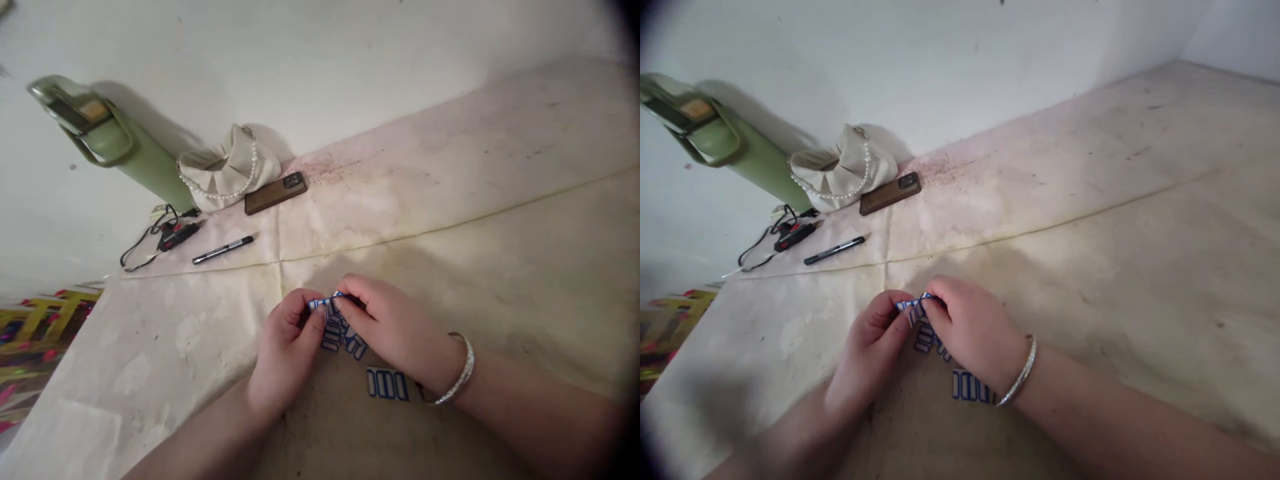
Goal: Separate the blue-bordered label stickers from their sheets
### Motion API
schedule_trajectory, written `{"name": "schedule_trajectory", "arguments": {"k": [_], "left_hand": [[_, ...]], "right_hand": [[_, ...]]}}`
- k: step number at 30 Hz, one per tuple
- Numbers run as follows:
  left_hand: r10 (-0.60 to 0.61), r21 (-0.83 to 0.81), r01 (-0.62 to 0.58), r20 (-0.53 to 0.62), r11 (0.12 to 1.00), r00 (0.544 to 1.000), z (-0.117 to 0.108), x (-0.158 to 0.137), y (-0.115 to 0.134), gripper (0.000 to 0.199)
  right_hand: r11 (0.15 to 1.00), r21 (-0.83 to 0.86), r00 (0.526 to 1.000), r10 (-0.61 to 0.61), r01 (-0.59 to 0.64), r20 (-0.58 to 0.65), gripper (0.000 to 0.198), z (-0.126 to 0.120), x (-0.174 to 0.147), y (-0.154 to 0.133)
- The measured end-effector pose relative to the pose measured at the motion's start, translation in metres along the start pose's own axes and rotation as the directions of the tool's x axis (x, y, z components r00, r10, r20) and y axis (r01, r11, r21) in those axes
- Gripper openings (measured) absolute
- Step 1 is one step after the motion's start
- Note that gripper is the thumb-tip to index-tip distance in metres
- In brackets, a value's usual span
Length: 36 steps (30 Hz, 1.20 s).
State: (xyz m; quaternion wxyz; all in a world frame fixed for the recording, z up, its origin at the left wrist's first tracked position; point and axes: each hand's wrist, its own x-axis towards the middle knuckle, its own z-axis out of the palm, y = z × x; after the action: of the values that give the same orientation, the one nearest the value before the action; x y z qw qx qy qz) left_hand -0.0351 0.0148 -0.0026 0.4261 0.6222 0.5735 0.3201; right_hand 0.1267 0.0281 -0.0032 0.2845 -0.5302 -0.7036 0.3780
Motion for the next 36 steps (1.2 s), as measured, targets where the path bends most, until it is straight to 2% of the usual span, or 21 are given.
{"name": "schedule_trajectory", "arguments": {"k": [8, 13, 17, 22, 26, 28, 30, 33, 34, 36], "left_hand": [[-0.027, -0.031, 0.027, -0.020, 0.999, 0.999, 0.0003, -0.0007, 0.0017, 0.014], [-0.044, -0.106, 0.038, -0.060, 0.994, 0.997, 0.0003, -0.0023, 0.0033, 0.018], [-0.073, -0.179, 0.057, -0.084, 0.982, 0.994, 0.0006, -0.0029, 0.0031, 0.019], [-0.180, -0.352, 0.093, -0.223, 0.931, 0.958, 0.0021, -0.0016, -0.0021, 0.020], [-0.199, -0.431, 0.066, -0.270, 0.900, 0.942, 0.0023, -0.0004, -0.0037, 0.018], [-0.159, -0.378, 0.055, -0.249, 0.924, 0.955, 0.0014, -0.0008, -0.0024, 0.018], [-0.106, -0.267, 0.053, -0.188, 0.962, 0.976, 0.0000, -0.0017, -0.0001, 0.019], [-0.035, -0.137, 0.023, -0.084, 0.990, 0.996, -0.0015, -0.0030, 0.0034, 0.020], [-0.018, -0.119, 0.010, -0.065, 0.993, 0.998, -0.0016, -0.0031, 0.0042, 0.020], [0.007, -0.101, -0.013, -0.056, 0.995, 0.998, -0.0015, -0.0031, 0.0049, 0.020]], "right_hand": [[0.988, 0.130, 0.993, 0.091, -0.081, -0.072, 0.014, -0.0027, 0.0036, 0.0030], [0.964, 0.222, 0.980, 0.174, -0.149, -0.098, 0.017, -0.0057, 0.0047, 0.0020], [0.956, 0.241, 0.977, 0.193, -0.167, -0.087, 0.018, -0.0074, 0.0057, -0.0004], [0.990, 0.079, 0.993, 0.118, -0.115, -0.030, 0.020, -0.0081, 0.0046, -0.0023], [0.998, -0.001, 0.985, -0.056, 0.057, 0.166, 0.027, -0.0076, -0.0002, -0.0028], [0.997, 0.028, 0.982, -0.081, 0.077, 0.173, 0.026, -0.0065, -0.0024, -0.0025], [0.996, 0.090, 0.997, -0.031, 0.025, 0.067, 0.022, -0.0047, -0.0030, -0.0011], [0.978, 0.208, 0.997, 0.046, -0.033, -0.061, 0.034, -0.0013, -0.0009, 0.0025], [0.975, 0.220, 0.998, 0.044, -0.031, -0.054, 0.033, -0.0002, 0.0001, 0.0035], [0.986, 0.169, 1.000, 0.002, -0.002, 0.004, 0.017, 0.0013, 0.0011, 0.0040]]}}
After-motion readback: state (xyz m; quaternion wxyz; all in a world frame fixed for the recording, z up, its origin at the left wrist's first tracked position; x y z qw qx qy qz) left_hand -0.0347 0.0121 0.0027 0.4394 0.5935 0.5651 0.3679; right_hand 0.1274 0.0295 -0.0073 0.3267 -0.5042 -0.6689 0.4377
